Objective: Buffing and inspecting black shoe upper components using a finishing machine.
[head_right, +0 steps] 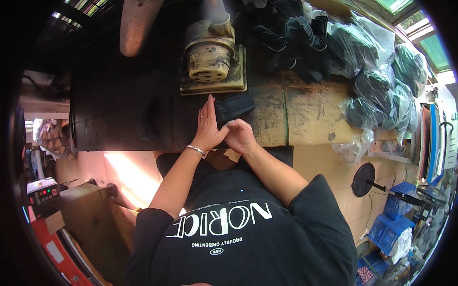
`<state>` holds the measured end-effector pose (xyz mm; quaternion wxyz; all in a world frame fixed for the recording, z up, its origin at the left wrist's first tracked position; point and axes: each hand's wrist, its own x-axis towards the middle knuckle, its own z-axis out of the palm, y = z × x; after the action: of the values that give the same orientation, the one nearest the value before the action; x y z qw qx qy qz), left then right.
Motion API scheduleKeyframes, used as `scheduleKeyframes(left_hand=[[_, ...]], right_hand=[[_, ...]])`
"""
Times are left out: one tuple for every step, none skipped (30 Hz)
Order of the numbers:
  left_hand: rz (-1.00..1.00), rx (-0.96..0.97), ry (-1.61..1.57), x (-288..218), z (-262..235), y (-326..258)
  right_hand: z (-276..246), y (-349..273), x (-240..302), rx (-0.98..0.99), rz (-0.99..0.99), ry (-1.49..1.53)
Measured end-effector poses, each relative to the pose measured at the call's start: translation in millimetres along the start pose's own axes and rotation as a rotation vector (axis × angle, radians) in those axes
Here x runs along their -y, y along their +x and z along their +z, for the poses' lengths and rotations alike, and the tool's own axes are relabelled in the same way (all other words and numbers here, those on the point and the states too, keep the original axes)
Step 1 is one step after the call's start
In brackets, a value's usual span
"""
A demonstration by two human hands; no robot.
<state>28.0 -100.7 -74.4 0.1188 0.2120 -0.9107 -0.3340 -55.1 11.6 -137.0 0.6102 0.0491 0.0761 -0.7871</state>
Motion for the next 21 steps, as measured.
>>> scheduleKeyframes(left_hand=[[-0.036,0.025,0.027,-1,-2,3],[-0.07,0.052,0.054,-1,-4,5],[-0.07,0.054,0.056,0,-4,5],[-0.042,0.068,0.005,4,-4,2],[-0.011,0.082,-0.047,8,-3,-1],[-0.011,0.084,-0.043,10,-1,-6],[-0.025,0.041,-0.021,13,2,-12],[-0.032,0.004,-0.002,11,3,-14],[-0.024,0.013,-0.003,8,6,-14],[-0.039,0.0,0.032,4,7,-14],[-0.054,-0.013,0.068,2,7,-15],[-0.057,-0.014,0.069,4,7,-14],[-0.05,-0.023,0.069,5,7,-11],[-0.043,-0.032,0.068,7,7,-10],[-0.044,-0.035,0.069,8,5,-10],[-0.039,-0.004,-0.002,9,1,-11],[-0.033,0.028,-0.073,8,0,-11],[-0.03,0.031,-0.074,7,0,-12],[-0.035,-0.001,-0.081,8,1,-15],[-0.045,-0.037,-0.087,9,0,-17],[-0.048,-0.038,-0.087,11,-1,-18]], right_hand=[[2,1,0,0.162,-0.005,0.037],[3,3,1,0.163,-0.005,0.039],[4,5,1,-0.016,-0.024,0.041],[15,7,-1,-0.193,-0.042,0.044],[32,8,-3,-0.192,-0.043,0.048],[53,10,-5,-0.283,-0.057,0.063],[64,10,-5,-0.374,-0.074,0.078],[48,10,-5,-0.376,-0.086,0.083],[21,11,-6,-0.27,-0.041,0.056],[18,12,-7,-0.163,0.017,0.028],[16,12,-8,-0.163,0.02,0.03],[14,10,-10,-0.218,0.031,0.021],[17,10,-11,-0.272,0.043,0.011],[16,9,-11,-0.27,0.045,0.009],[13,9,-11,-0.216,0.034,0.035],[8,8,-11,-0.165,0.019,0.063],[4,9,-11,-0.165,0.015,0.063],[0,8,-11,-0.168,-0.032,0.033],[-2,9,-12,-0.17,-0.077,0.004],[13,5,-12,-0.17,-0.073,0.004],[29,-3,-9,-0.313,-0.055,-0.264]])
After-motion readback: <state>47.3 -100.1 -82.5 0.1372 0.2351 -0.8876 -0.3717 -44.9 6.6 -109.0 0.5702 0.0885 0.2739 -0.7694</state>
